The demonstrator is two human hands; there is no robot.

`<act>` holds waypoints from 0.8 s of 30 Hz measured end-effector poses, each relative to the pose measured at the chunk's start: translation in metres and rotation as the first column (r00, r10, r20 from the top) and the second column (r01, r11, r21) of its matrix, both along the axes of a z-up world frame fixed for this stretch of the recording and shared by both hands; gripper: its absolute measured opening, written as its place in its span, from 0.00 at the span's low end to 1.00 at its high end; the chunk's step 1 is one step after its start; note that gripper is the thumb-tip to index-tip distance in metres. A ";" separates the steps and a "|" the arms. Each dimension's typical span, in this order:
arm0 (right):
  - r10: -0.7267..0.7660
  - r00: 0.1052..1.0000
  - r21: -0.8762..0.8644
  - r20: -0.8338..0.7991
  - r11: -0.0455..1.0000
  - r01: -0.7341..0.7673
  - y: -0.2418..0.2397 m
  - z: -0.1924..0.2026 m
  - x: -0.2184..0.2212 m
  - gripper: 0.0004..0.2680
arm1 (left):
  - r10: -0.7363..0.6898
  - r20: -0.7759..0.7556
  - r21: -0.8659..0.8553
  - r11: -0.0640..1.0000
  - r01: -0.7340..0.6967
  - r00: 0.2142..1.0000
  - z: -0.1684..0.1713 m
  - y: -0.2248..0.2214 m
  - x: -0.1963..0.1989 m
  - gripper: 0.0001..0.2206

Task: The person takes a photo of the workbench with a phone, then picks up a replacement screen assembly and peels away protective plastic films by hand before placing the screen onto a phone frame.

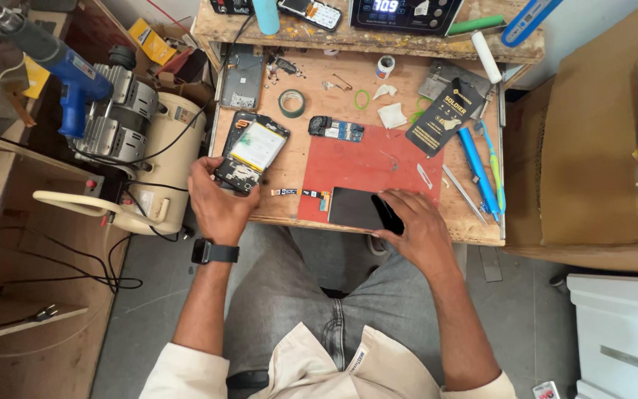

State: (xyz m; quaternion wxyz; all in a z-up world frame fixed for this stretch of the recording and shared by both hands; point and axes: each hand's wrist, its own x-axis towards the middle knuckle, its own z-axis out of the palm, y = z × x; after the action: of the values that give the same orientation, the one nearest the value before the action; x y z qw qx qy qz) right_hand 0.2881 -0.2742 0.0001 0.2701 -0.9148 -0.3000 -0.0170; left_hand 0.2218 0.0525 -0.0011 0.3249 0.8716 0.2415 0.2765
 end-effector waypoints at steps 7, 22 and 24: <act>-0.024 0.999 0.036 -0.022 0.999 0.024 -0.002 0.005 -0.005 0.29 | 0.055 0.057 -0.012 0.998 -0.055 0.997 -0.020 0.012 0.008 0.33; 0.002 0.998 0.326 -0.068 0.945 0.020 -0.017 0.041 0.027 0.29 | -0.064 0.084 0.216 0.975 0.045 0.994 -0.027 0.007 -0.005 0.27; 0.064 0.996 0.362 -0.061 0.931 -0.037 -0.011 0.055 0.037 0.29 | -0.131 0.134 0.222 0.970 0.099 0.982 -0.009 0.001 -0.004 0.24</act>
State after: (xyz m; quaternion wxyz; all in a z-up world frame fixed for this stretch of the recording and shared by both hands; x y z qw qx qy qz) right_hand 0.3254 -0.2848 0.0555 0.4441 -0.8418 -0.3053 -0.0318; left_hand 0.2175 0.0534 -0.0096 0.2615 0.8911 0.1347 0.3455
